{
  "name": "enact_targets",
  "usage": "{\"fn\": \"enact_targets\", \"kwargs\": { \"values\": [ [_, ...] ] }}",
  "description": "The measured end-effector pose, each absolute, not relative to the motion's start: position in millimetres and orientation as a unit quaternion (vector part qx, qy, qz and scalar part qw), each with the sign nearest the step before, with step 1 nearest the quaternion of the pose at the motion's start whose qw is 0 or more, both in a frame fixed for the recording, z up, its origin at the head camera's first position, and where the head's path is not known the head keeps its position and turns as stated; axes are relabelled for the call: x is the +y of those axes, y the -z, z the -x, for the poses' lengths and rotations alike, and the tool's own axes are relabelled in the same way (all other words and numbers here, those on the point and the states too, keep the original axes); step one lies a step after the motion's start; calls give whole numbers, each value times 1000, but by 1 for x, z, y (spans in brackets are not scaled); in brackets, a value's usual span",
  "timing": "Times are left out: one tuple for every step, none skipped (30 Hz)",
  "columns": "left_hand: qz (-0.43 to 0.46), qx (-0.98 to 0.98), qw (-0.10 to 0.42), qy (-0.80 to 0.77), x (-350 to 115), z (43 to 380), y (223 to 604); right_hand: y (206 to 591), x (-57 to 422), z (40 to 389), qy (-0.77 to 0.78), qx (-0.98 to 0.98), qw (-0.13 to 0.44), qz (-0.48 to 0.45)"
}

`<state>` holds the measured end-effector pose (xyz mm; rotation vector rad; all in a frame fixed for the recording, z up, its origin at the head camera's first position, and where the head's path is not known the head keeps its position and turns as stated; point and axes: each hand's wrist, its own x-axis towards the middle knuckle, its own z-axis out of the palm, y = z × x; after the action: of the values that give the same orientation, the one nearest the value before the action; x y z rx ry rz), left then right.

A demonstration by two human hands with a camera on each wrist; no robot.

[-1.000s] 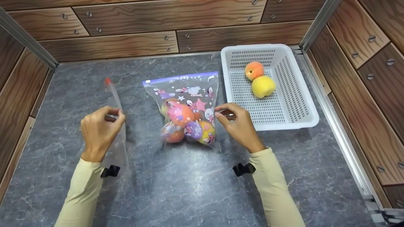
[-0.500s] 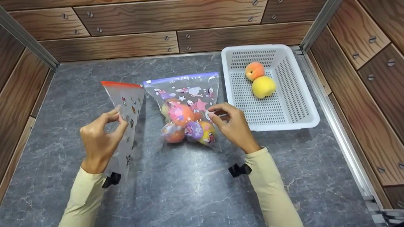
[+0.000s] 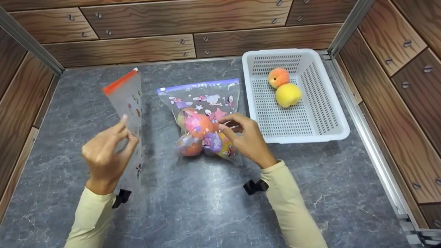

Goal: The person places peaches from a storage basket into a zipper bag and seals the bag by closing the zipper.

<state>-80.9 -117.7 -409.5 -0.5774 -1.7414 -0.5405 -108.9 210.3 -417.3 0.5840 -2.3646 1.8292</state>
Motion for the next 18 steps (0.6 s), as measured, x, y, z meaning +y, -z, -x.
{"fn": "enact_targets", "kwargs": {
  "values": [
    [259,-741,576,229,-116,81,411,417,208,109,-603,-773,46,-193],
    [271,-740,572,228,-115,80,413,417,204,108,-606,-770,42,-193],
    [283,-740,567,226,-113,80,415,416,201,108,-609,-769,41,-193],
    [295,-740,561,225,-111,80,418,416,198,108,-611,-767,39,-191],
    [306,-740,555,224,-109,80,421,414,194,108,-615,-765,37,-189],
    [317,-741,549,221,-106,80,424,413,190,108,-617,-764,37,-187],
    [327,-742,544,216,-104,80,428,412,186,108,-619,-763,36,-184],
    [337,-744,538,210,-102,79,431,410,182,109,-623,-760,36,-181],
    [348,-743,533,206,-99,79,434,407,178,109,-626,-758,36,-178],
    [359,-742,529,200,-97,78,436,405,174,110,-630,-755,37,-177],
    [369,-742,525,195,-94,77,439,402,170,111,-635,-751,37,-177],
    [381,-741,519,191,-92,76,441,399,166,112,-642,-745,34,-178],
    [392,-739,514,188,-89,75,443,396,163,113,-647,-740,31,-179],
    [403,-738,507,187,-87,74,445,393,159,114,-653,-735,26,-180],
    [415,-736,502,187,-85,73,446,390,156,115,-655,-733,21,-181],
    [426,-734,496,185,-83,72,448,388,153,116,-660,-729,12,-181],
    [437,-732,488,185,-80,71,449,386,151,116,-664,-727,2,-178],
    [446,-730,483,184,-79,70,450,384,148,117,-666,-726,-8,-174]
  ]
}}
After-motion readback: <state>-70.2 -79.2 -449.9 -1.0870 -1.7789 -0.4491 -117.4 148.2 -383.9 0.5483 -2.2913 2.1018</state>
